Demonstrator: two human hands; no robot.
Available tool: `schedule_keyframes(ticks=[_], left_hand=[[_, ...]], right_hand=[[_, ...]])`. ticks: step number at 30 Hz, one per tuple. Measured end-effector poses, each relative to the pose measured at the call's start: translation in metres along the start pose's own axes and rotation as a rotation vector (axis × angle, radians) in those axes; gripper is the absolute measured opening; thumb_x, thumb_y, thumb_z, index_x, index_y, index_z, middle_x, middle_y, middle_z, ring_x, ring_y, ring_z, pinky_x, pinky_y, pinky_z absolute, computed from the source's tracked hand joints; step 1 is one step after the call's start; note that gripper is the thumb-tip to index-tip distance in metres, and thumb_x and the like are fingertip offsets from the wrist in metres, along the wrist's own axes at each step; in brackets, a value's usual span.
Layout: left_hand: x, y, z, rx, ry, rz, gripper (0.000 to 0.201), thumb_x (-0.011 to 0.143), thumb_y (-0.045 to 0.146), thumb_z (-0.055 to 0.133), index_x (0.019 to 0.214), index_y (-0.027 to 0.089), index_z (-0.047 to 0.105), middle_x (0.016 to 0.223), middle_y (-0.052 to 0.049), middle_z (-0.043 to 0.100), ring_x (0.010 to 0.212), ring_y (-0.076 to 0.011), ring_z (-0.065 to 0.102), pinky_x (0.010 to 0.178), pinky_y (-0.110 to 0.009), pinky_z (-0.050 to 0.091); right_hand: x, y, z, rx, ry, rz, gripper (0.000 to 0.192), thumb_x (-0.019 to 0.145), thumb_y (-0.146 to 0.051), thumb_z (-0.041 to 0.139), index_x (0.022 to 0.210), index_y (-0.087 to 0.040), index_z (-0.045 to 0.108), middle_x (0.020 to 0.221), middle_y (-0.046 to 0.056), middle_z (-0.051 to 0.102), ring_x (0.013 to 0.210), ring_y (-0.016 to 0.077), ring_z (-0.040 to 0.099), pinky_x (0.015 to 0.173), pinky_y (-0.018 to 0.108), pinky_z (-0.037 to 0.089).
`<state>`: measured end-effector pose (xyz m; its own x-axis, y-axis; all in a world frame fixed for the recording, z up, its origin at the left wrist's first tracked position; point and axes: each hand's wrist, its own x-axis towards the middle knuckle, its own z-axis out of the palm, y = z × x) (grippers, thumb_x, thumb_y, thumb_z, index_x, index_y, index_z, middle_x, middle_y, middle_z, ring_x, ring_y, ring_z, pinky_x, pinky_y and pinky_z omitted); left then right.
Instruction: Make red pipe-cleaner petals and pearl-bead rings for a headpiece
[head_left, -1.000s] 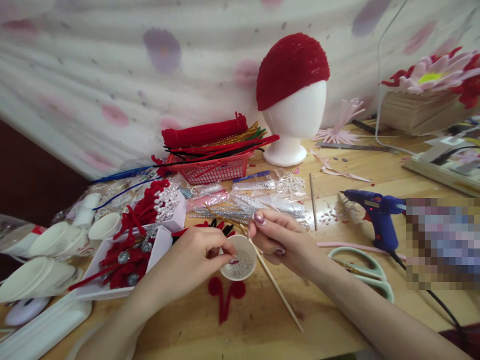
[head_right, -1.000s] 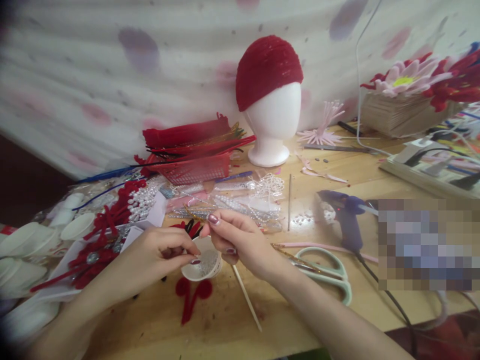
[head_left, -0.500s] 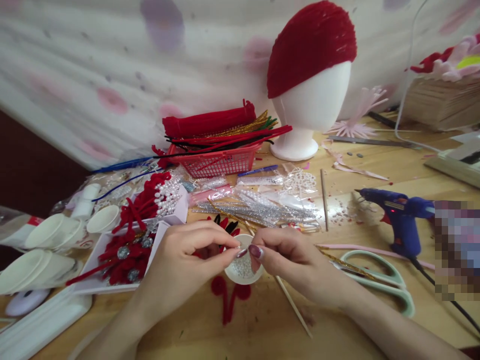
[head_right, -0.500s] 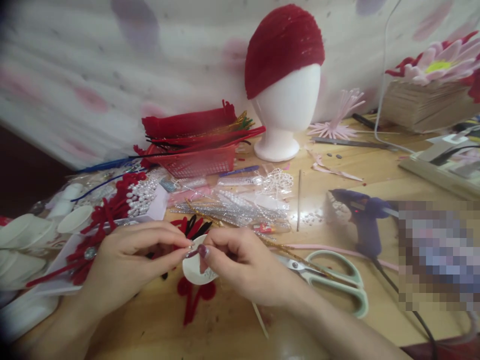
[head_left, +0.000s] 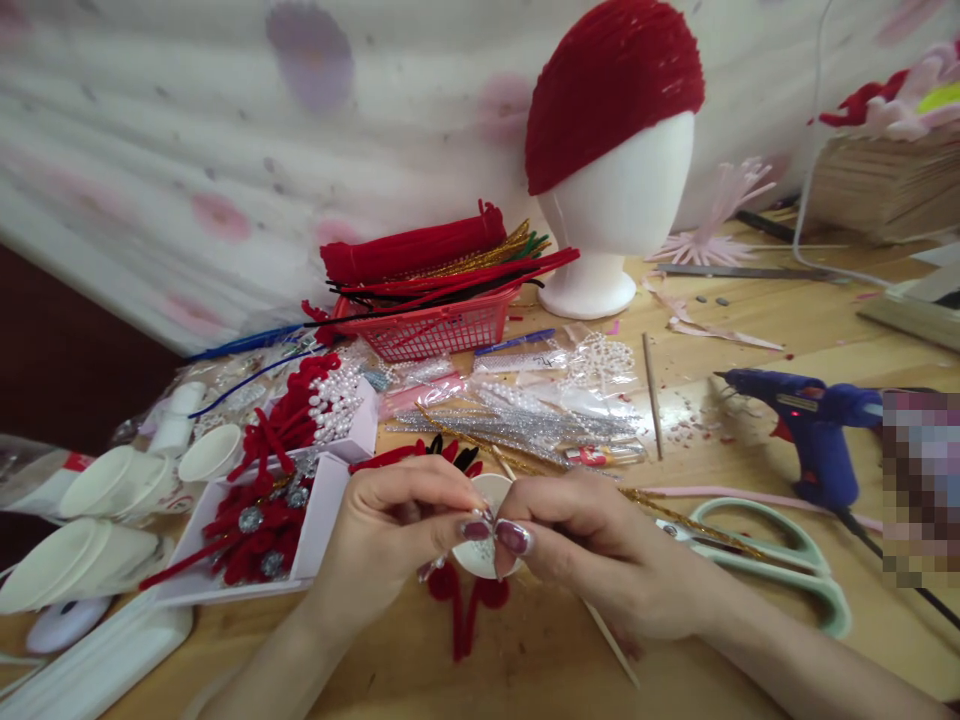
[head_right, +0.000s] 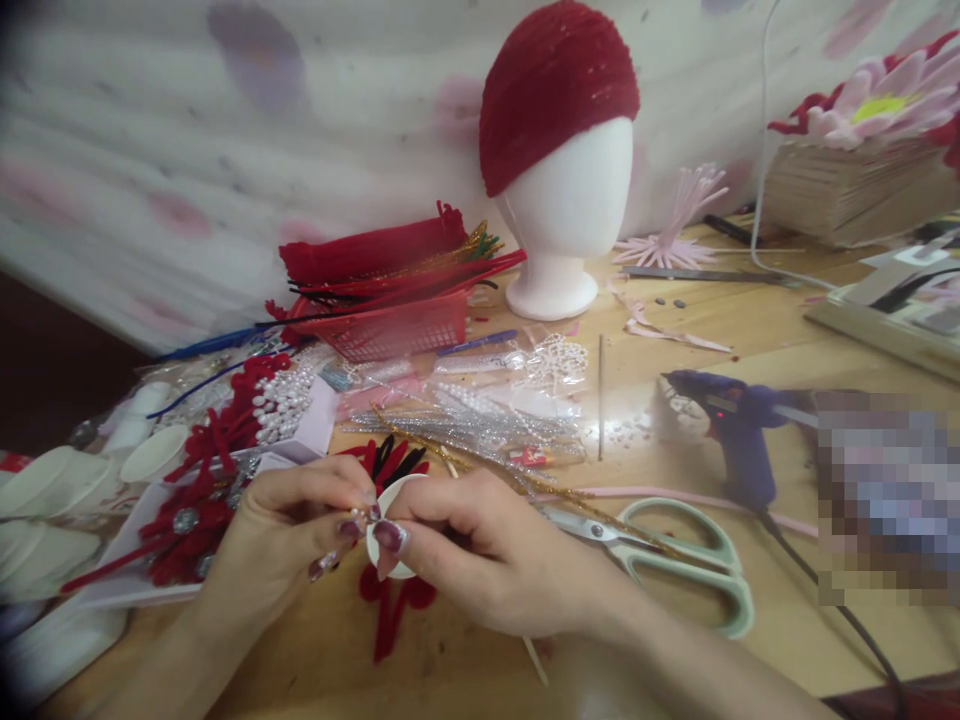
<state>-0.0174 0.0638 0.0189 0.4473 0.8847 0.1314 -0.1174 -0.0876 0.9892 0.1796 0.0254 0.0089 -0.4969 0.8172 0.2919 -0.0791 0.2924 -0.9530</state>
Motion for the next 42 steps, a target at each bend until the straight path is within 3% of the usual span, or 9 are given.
schedule_keyframes(ticks=[9, 19, 27, 42], left_hand=[[-0.0013, -0.0009, -0.0044, 0.022, -0.058, -0.004, 0.007, 0.071, 0.031, 0.088, 0.076, 0.034, 0.083, 0.071, -0.001, 0.073, 0.051, -0.0088, 0.058, 0.041, -0.016, 0.043], [-0.0032, -0.006, -0.0095, 0.023, -0.095, -0.03, 0.01, 0.074, 0.026, 0.086, 0.08, 0.034, 0.083, 0.075, -0.001, 0.073, 0.052, -0.0084, 0.059, 0.041, -0.015, 0.044], [-0.0014, 0.0015, -0.0082, 0.142, -0.089, 0.068, 0.007, 0.076, 0.028, 0.085, 0.08, 0.033, 0.083, 0.075, -0.001, 0.075, 0.054, -0.0102, 0.061, 0.043, -0.017, 0.046], [-0.0019, -0.002, -0.0069, 0.08, -0.077, 0.111, 0.012, 0.075, 0.021, 0.085, 0.081, 0.031, 0.083, 0.074, 0.001, 0.075, 0.064, -0.0086, 0.067, 0.057, -0.013, 0.053]], right_hand=[[-0.0018, 0.0035, -0.0006, 0.004, 0.008, -0.005, 0.029, 0.102, -0.031, 0.046, 0.078, -0.019, 0.059, 0.068, -0.003, 0.052, 0.061, 0.0109, 0.045, 0.058, 0.023, 0.038], [-0.0021, 0.0036, -0.0008, 0.035, -0.021, 0.027, 0.029, 0.102, -0.031, 0.045, 0.079, -0.018, 0.058, 0.069, -0.002, 0.051, 0.061, 0.0114, 0.044, 0.057, 0.023, 0.037], [-0.0016, 0.0038, -0.0012, 0.046, -0.013, 0.01, 0.028, 0.102, -0.028, 0.046, 0.079, -0.018, 0.058, 0.07, -0.004, 0.05, 0.062, 0.0099, 0.044, 0.058, 0.022, 0.037], [-0.0012, 0.0038, -0.0014, 0.028, -0.027, 0.006, 0.027, 0.101, -0.026, 0.048, 0.078, -0.016, 0.058, 0.069, -0.004, 0.05, 0.061, 0.0088, 0.043, 0.058, 0.02, 0.037]])
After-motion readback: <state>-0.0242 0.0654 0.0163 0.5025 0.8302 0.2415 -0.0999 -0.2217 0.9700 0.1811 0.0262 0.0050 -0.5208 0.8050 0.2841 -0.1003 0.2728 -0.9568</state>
